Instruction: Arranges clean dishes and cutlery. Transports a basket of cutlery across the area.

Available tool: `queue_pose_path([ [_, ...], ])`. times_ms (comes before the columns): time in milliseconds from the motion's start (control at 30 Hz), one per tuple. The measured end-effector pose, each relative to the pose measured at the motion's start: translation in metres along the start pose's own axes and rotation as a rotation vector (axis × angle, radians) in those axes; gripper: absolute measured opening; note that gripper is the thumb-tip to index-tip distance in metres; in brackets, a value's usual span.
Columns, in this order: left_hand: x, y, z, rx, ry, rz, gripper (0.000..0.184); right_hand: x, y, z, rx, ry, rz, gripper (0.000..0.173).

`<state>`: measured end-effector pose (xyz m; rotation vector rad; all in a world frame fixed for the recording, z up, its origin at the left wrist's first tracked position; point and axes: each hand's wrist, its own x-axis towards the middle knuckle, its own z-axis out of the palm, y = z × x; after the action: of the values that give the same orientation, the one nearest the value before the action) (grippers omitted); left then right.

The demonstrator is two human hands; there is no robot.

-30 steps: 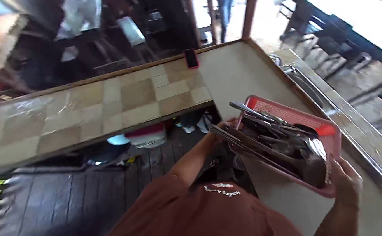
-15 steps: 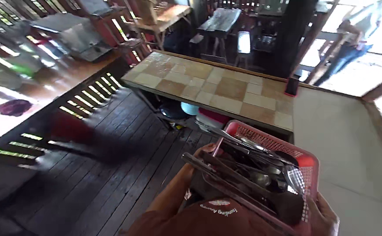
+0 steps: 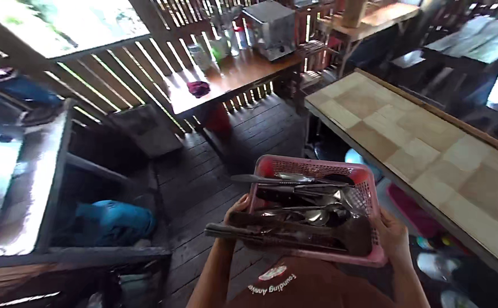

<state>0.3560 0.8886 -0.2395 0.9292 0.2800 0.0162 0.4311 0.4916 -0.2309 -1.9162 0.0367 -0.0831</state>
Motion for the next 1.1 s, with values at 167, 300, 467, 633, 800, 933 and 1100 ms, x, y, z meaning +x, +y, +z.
queue_pose_path([
  [167,0.038,0.042,-0.037,0.01,0.272,0.135,0.037,0.122,-0.027,0.099,-0.019,-0.26,-0.051,0.032],
  [300,0.1,0.084,-0.036,0.04,0.508,0.172,0.038,0.222,-0.049,0.17,-0.047,-0.398,-0.069,0.034],
  [467,0.206,0.126,-0.063,0.003,0.429,0.319,0.038,0.348,-0.087,0.242,-0.009,-0.484,-0.069,0.034],
  [633,0.316,0.193,-0.055,-0.002,0.465,0.292,0.043,0.463,-0.112,0.291,0.057,-0.494,-0.094,0.037],
  [800,0.448,0.232,-0.081,0.083,0.308,0.301,0.029,0.553,-0.126,0.328,0.088,-0.374,-0.042,0.035],
  [933,0.577,0.28,-0.043,0.123,0.345,0.139,0.035,0.631,-0.116,0.344,0.012,-0.231,-0.009,0.033],
  [1100,0.762,0.321,-0.012,0.281,0.172,-0.085,0.032,0.7,-0.106,0.353,-0.051,0.091,0.014,0.034],
])
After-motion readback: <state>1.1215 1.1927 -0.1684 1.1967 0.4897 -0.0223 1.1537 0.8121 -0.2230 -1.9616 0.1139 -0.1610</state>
